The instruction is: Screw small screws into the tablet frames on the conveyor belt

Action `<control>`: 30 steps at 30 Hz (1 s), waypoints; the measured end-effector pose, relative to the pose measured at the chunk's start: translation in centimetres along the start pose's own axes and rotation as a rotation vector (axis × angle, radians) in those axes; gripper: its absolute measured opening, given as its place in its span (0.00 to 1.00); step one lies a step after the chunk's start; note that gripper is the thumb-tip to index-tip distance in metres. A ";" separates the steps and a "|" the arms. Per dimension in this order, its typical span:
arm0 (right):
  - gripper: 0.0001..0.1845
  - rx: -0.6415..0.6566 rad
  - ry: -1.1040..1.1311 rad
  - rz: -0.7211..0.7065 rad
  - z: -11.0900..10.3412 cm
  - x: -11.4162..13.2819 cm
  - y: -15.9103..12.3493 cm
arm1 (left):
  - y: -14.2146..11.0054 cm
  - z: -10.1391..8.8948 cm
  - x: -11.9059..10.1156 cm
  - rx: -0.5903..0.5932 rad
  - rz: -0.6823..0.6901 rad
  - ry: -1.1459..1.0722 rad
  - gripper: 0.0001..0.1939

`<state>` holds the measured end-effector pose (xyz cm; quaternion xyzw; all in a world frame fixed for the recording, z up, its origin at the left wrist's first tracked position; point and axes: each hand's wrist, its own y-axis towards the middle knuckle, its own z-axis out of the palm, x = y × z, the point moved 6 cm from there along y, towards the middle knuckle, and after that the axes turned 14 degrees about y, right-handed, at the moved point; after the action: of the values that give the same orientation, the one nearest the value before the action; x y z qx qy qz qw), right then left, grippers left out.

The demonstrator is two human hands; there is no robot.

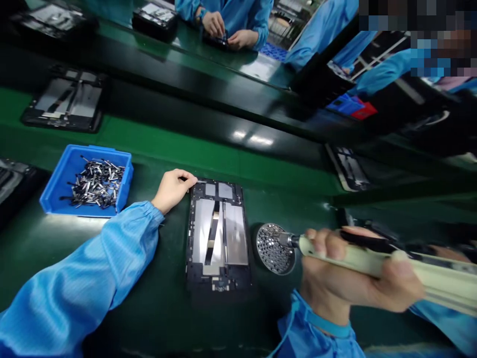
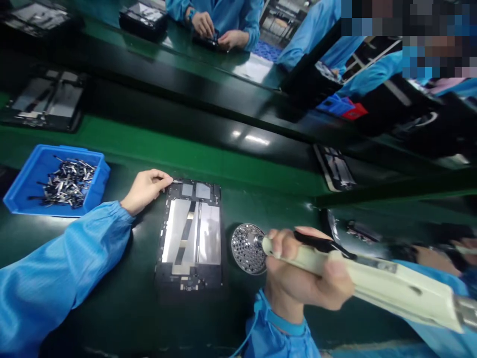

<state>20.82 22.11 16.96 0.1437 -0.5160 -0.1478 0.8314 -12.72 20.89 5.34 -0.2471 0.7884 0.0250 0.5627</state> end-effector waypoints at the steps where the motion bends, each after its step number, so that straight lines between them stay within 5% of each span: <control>1: 0.19 0.030 0.005 0.006 0.8 0.3 0.0 | 0.2 0.1 0.0 -0.008 0.005 0.009 0.06; 9: 0.19 0.203 0.089 0.054 8.2 -0.8 0.5 | 1.0 0.6 -0.3 -0.010 0.076 0.125 0.05; 16: 0.20 0.236 0.132 0.150 15.9 -6.0 2.4 | 0.9 0.6 -0.7 -0.002 0.183 0.203 0.06; 22: 0.21 0.153 0.147 0.190 17.9 -9.1 2.9 | 1.1 0.2 -0.9 -0.133 0.254 0.289 0.05; 30: 0.16 0.111 0.180 0.201 18.5 -10.7 3.5 | 1.8 0.6 -0.9 0.066 0.128 0.231 0.08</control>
<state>-0.03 27.91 17.50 0.1496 -0.4583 -0.0216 0.8759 -12.72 22.95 5.52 -0.1786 0.8625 0.0062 0.4734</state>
